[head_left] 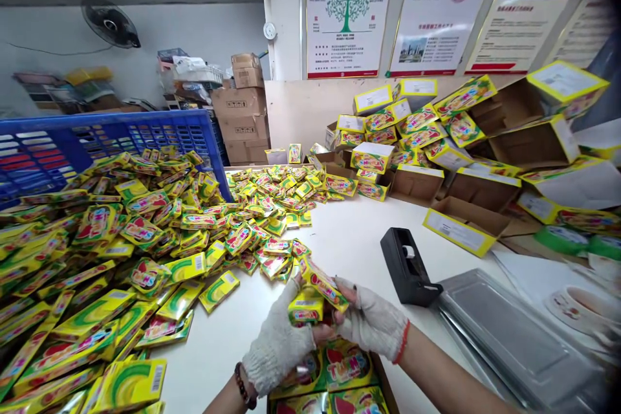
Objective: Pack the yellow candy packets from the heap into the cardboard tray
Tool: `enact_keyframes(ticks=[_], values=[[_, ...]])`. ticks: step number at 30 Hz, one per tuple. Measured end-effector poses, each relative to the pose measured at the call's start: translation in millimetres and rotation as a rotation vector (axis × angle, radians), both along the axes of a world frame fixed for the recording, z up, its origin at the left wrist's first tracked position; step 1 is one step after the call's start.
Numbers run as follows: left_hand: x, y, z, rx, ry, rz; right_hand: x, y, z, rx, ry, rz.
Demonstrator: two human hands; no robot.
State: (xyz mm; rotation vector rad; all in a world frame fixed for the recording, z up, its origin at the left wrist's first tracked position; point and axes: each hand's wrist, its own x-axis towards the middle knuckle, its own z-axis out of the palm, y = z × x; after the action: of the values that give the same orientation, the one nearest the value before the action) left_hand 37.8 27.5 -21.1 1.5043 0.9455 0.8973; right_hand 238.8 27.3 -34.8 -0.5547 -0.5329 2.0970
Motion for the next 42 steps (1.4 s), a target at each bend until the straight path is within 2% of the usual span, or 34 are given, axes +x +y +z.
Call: enact_keyframes(ticks=[2,5,9,10,11,12,16,18,21,24,25,29,31,33,38,40,42], values=[[0,5,2.0,0.066,0.050,0.127,-3,-4,2.6,-0.059,0.072,0.015],[-20,21,3.0,0.166,0.058,0.310,-1,-9,6.6,-0.066,0.083,-0.005],[-60,35,13.6,0.409,0.373,0.611,11,-11,3.3,0.124,-0.071,-0.107],[-64,33,18.0,0.453,0.435,0.664,13,-10,1.2,0.180,-0.154,-0.138],[-65,29,22.5,0.448,0.441,0.664,15,-10,-0.6,0.228,-0.249,-0.159],[-61,22,26.5,0.392,0.389,0.606,15,-9,-1.7,0.266,-0.345,-0.168],[-21,-3,30.9,0.007,0.056,0.175,16,-10,5.4,0.416,-0.700,-0.151],[-2,-6,23.8,-0.075,0.013,0.088,19,-11,12.6,0.524,-0.927,-0.183],[12,-4,5.9,0.030,0.103,0.130,27,-9,16.8,0.664,-1.249,-0.208],[9,-10,-12.6,0.300,0.409,0.259,35,-3,10.0,0.711,-1.422,-0.189],[7,-16,-17.7,0.380,0.528,0.262,35,-1,6.6,0.707,-1.450,-0.194],[-1,-44,-29.6,0.583,0.940,0.049,26,1,-4.9,0.659,-1.487,-0.252],[-3,-53,-31.7,0.631,1.060,0.005,19,-2,-9.1,0.628,-1.512,-0.290],[-5,-57,-32.3,0.631,1.098,0.013,15,-5,-13.9,0.663,-1.573,-0.317],[-5,-57,-25.3,0.539,1.101,0.018,17,-11,-28.9,0.940,-1.824,-0.297],[2,-56,-19.6,0.520,1.092,0.004,18,-9,-33.3,0.957,-1.817,-0.275],[14,-54,-16.5,0.539,1.071,-0.081,18,-5,-35.2,0.969,-1.783,-0.259]])
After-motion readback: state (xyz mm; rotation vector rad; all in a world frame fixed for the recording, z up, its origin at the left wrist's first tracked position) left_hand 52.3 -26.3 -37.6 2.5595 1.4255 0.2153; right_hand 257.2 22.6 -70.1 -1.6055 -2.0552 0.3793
